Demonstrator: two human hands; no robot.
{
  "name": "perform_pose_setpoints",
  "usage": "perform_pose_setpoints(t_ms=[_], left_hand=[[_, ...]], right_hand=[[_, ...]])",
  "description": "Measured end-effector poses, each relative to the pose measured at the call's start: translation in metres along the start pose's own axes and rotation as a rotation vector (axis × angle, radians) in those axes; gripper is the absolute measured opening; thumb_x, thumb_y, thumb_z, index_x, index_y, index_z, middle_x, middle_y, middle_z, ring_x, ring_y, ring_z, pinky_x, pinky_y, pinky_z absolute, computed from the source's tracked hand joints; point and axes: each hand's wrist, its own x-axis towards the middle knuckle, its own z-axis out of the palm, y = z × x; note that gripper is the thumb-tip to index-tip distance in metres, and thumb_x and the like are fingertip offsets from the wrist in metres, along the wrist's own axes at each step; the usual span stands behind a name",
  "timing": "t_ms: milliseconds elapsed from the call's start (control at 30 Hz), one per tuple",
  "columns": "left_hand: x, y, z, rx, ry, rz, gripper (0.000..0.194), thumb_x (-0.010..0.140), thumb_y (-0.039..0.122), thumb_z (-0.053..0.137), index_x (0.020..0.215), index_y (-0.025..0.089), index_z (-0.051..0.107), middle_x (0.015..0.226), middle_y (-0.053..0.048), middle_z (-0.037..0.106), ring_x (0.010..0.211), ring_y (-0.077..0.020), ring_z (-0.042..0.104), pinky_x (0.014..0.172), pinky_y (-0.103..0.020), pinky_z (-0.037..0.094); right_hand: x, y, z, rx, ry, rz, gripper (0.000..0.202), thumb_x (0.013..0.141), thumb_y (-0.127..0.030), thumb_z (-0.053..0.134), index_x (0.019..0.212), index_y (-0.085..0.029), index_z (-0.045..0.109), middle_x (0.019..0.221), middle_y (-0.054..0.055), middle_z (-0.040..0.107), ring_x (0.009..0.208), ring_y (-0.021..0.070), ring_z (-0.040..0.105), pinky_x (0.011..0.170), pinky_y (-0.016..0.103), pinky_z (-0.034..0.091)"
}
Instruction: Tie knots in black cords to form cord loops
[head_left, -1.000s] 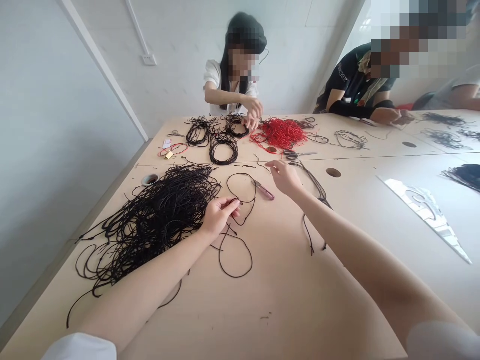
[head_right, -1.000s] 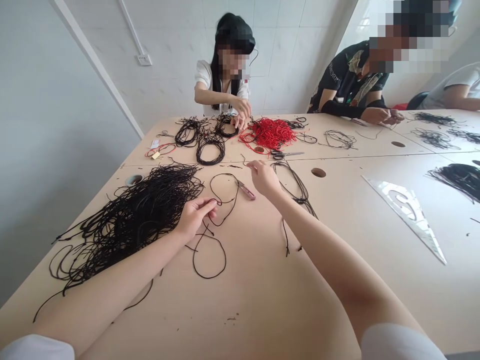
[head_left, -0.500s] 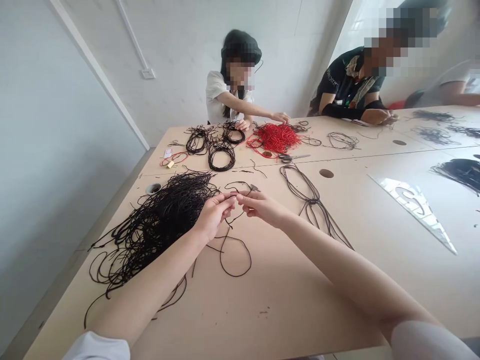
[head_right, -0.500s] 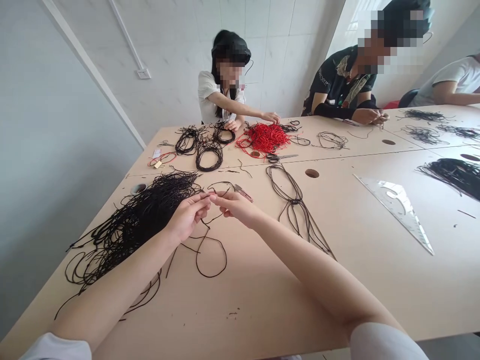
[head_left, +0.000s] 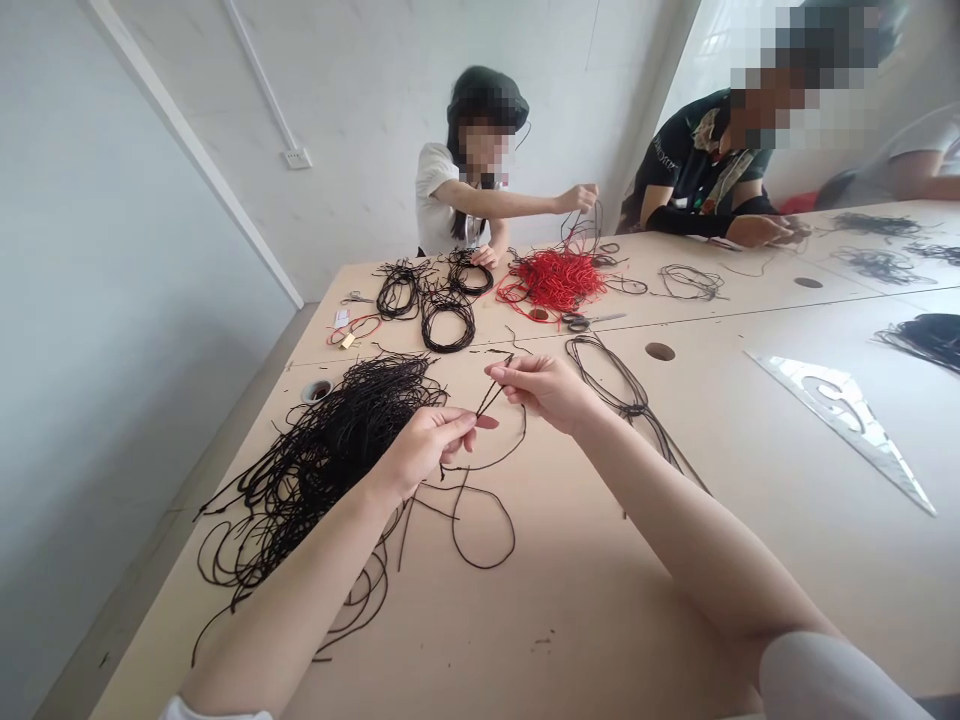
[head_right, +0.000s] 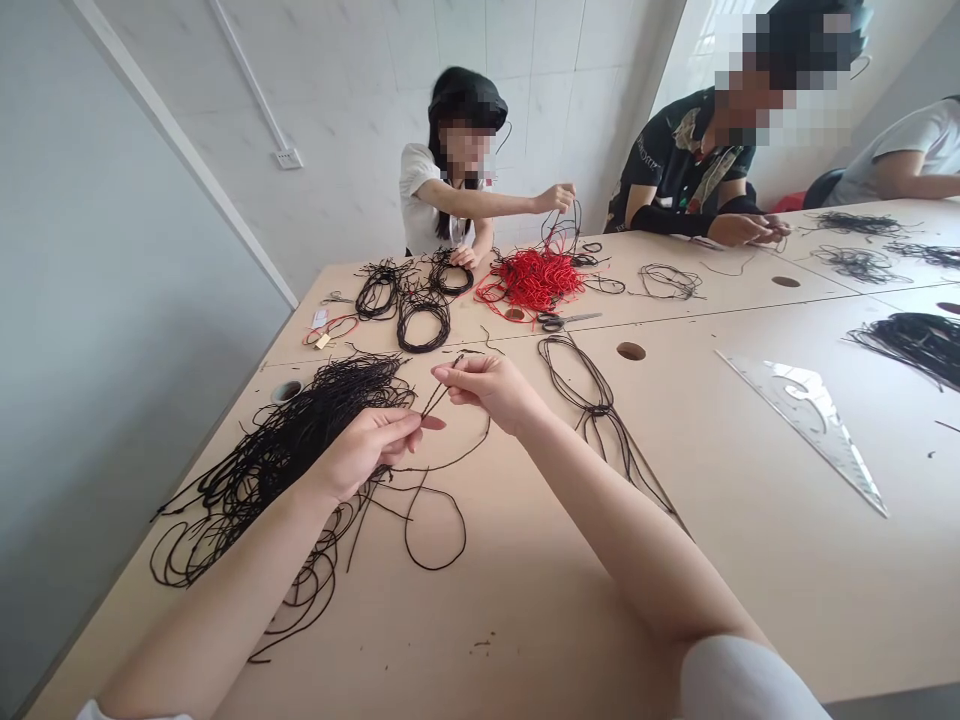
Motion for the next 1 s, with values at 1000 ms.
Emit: perform_pose_setpoints(t_ms=[1000], left_hand=[[-0.008, 0.012, 0.007, 0.162, -0.057, 0.130, 0.029, 0.085, 0.040, 0.056, 0.090, 0.019, 0.075, 0.084, -0.008, 0.074, 0.089, -0.0204, 0.065, 0.091, -0.033, 0.043]], right_hand=[[-0.023, -0.009, 0.015, -0.006, 0.095, -0.120, 0.030, 0.069, -0.043, 0.074, 0.081, -0.016, 0.071, 0.075, 0.002, 0.062, 0.065, 0.0084, 0.053, 0.056, 0.020, 0.042]])
